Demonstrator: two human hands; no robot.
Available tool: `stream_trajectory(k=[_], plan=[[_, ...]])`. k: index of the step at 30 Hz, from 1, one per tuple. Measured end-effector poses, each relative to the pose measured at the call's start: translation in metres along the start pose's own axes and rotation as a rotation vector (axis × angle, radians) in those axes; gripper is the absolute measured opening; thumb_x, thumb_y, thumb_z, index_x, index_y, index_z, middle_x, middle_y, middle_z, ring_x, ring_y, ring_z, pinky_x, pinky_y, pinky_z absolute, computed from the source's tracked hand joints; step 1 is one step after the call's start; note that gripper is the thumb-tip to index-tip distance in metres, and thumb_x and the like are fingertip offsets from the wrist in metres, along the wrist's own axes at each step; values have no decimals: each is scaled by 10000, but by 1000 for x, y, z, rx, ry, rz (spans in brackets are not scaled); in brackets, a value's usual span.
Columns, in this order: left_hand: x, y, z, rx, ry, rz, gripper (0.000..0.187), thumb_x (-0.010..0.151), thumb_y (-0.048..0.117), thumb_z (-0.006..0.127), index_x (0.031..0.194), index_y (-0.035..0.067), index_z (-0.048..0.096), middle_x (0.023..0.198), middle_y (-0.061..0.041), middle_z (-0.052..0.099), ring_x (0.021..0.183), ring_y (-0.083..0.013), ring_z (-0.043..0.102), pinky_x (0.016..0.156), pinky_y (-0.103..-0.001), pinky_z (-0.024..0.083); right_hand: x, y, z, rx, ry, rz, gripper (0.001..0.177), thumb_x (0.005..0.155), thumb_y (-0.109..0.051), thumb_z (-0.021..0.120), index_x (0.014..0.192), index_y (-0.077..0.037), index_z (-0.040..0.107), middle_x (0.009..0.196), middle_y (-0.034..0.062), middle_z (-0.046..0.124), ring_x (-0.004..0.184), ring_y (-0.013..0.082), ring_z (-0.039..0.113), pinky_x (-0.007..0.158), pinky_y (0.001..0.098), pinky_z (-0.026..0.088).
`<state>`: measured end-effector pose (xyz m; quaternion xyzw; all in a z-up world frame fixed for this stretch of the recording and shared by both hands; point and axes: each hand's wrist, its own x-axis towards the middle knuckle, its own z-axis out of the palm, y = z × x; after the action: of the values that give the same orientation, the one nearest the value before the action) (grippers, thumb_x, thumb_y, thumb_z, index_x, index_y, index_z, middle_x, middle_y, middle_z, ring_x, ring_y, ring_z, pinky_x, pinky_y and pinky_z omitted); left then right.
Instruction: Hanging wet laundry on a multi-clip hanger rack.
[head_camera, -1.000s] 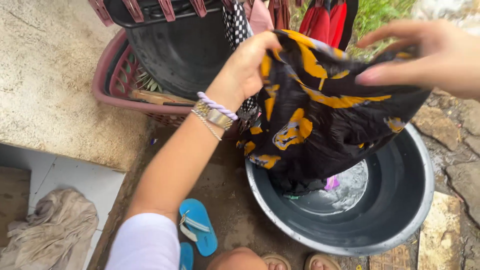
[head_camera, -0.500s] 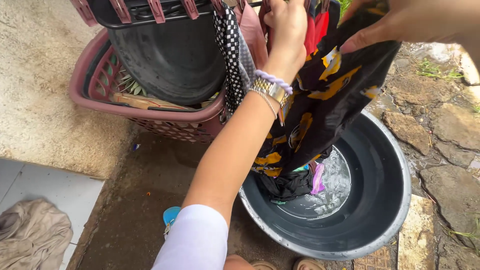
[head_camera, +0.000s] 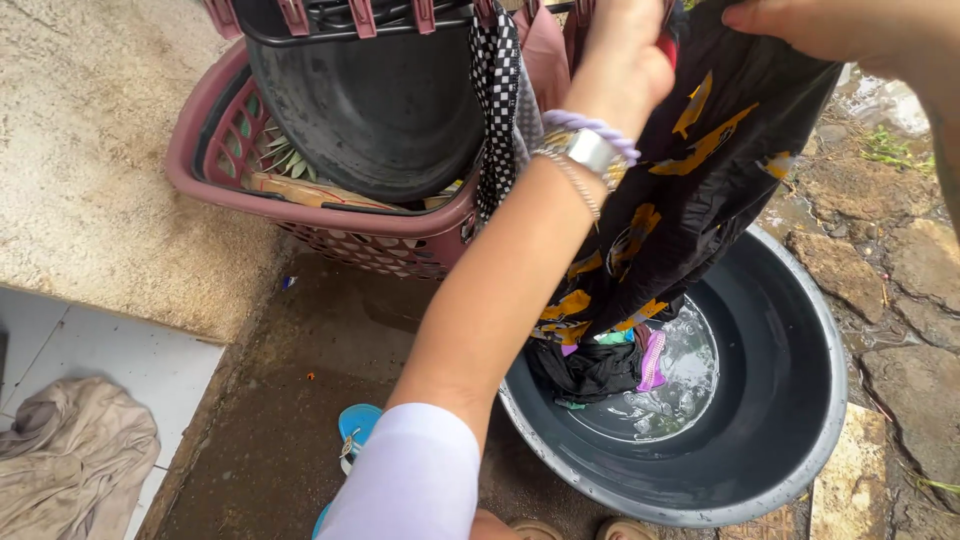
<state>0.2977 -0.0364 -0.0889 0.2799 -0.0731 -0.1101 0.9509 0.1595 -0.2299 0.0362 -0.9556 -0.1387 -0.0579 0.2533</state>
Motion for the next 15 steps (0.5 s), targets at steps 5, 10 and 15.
stream_trajectory(k=[5,10,15], plan=[[-26,28,29,30,103,-492,573,929,496,531,1232,24,415,1228,-177,535,1113,-324,524,932,-500,422,-24,-58,-11,-195,4,112,497,1014,-394,686,1281,25,673,1009,275,709,786,406,675,613,488,548],[-54,19,31,182,108,-387,520,994,485,524,1160,-7,506,1069,-171,612,1003,-324,590,867,-484,490,-30,-57,-10,-280,24,112,497,989,-441,693,1347,-96,702,983,248,716,727,383,675,534,504,554],[-101,27,36,305,-74,190,360,1065,392,526,1197,59,559,1110,-90,685,1072,-240,649,867,-435,497,-37,-89,-12,-401,14,276,535,1017,-472,679,1248,11,679,926,287,704,683,435,683,550,526,572]])
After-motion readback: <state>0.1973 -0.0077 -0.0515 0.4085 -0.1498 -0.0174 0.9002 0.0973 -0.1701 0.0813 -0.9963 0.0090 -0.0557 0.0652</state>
